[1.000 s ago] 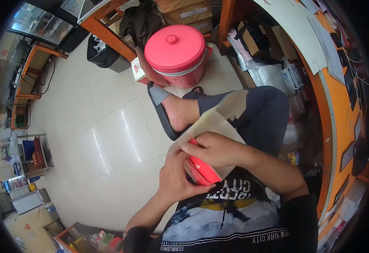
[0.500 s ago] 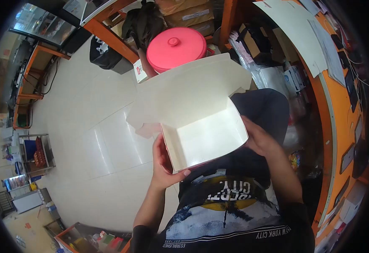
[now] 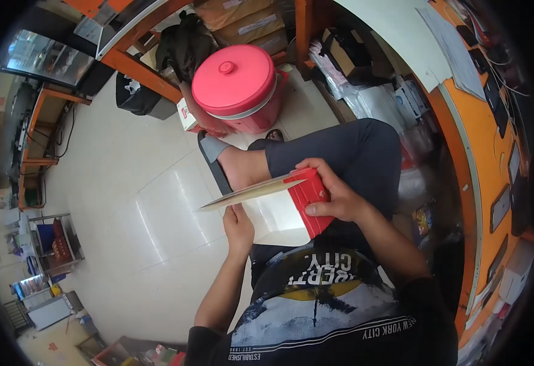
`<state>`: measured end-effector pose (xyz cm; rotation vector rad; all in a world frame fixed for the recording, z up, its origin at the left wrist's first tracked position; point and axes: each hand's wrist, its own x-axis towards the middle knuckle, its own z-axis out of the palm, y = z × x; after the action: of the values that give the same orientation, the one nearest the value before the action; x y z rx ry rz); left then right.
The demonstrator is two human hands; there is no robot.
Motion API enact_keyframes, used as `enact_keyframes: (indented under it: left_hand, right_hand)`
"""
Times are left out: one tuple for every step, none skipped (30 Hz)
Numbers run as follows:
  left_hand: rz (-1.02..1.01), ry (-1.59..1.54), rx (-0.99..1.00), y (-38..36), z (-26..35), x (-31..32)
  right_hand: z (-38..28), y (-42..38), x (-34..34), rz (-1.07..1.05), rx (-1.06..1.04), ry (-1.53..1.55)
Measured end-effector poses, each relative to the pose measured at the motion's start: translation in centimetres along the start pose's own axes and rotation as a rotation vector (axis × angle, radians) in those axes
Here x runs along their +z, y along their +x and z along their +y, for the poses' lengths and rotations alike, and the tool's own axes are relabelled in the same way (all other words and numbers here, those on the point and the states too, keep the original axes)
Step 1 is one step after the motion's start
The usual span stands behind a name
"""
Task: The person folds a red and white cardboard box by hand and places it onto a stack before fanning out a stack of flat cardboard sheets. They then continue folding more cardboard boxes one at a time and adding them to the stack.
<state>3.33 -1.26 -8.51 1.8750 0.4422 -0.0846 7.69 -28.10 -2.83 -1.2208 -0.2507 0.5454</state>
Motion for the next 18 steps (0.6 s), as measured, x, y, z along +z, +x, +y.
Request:
enact_keyframes:
  left_hand:
    - [-0.002, 0.018, 0.007, 0.2, -0.8, 0.1]
    - [0.001, 0.027, 0.049, 0.7, -1.5, 0.4]
    - [0.006, 0.037, 0.092, 1.4, -1.9, 0.7]
    - [0.011, 0.048, 0.134, 1.9, -2.2, 0.8]
    - [-0.035, 0.087, 0.088, 2.3, -1.8, 0.6]
    - [-0.084, 0.126, 0.044, 2.7, -0.8, 0.1]
    - [-0.132, 0.162, -0.001, 2.7, 0.2, -0.3]
    - [-0.056, 0.464, 0.064, 1.7, 2.0, -0.5]
    - [0.023, 0.765, 0.127, -0.1, 4.5, -1.1]
    - [0.106, 1.067, 0.190, -1.7, 7.1, -1.5]
    - [0.047, 0.928, 0.290, -2.9, 10.0, -1.9]
    - [-0.011, 0.787, 0.384, -4.2, 12.7, -2.3]
    - [-0.064, 0.644, 0.471, -4.9, 13.9, -2.4]
    - [-0.218, 0.396, 0.371, -5.3, 13.8, -1.8]
    - [-0.363, 0.145, 0.271, -5.7, 13.6, -0.9]
    - [-0.506, -0.109, 0.172, -5.8, 13.6, -0.4]
    - [-0.528, -0.182, -0.119, -5.8, 13.8, -0.4]
    - [-0.530, -0.207, -0.128, -6.0, 13.6, -0.4]
  right_hand:
    - [-0.1, -0.1, 0.1, -0.002, -0.024, -0.028]
    - [-0.3, -0.1, 0.2, 0.002, -0.022, -0.036]
    - [-0.5, -0.1, 0.3, 0.002, -0.021, -0.043]
    - [-0.7, -0.1, 0.5, 0.003, -0.020, -0.050]
    - [-0.9, 0.0, 0.7, 0.014, -0.020, -0.072]
    - [-1.1, 0.1, 0.8, 0.027, -0.020, -0.095]
    - [-1.3, 0.2, 0.9, 0.040, -0.020, -0.120]
    - [-1.5, 0.1, 0.9, 0.054, -0.018, -0.139]
    - [-1.6, 0.0, 1.0, 0.066, -0.014, -0.156]
    - [-1.7, -0.1, 1.1, 0.077, -0.010, -0.173]
    - [-2.0, -0.3, 1.3, 0.091, -0.034, -0.237]
    - [-2.6, -0.8, 1.6, 0.102, -0.056, -0.301]
    - [-3.2, -1.0, 2.0, 0.109, -0.077, -0.364]
    - [-4.0, -1.1, 2.3, 0.089, -0.138, -0.464]
    - [-4.8, -1.1, 2.8, 0.068, -0.202, -0.563]
    - [-5.3, -1.1, 3.1, 0.052, -0.269, -0.663]
    - [-5.3, -1.2, 2.9, 0.027, -0.248, -0.671]
    - [-5.3, -1.4, 2.5, 0.008, -0.226, -0.681]
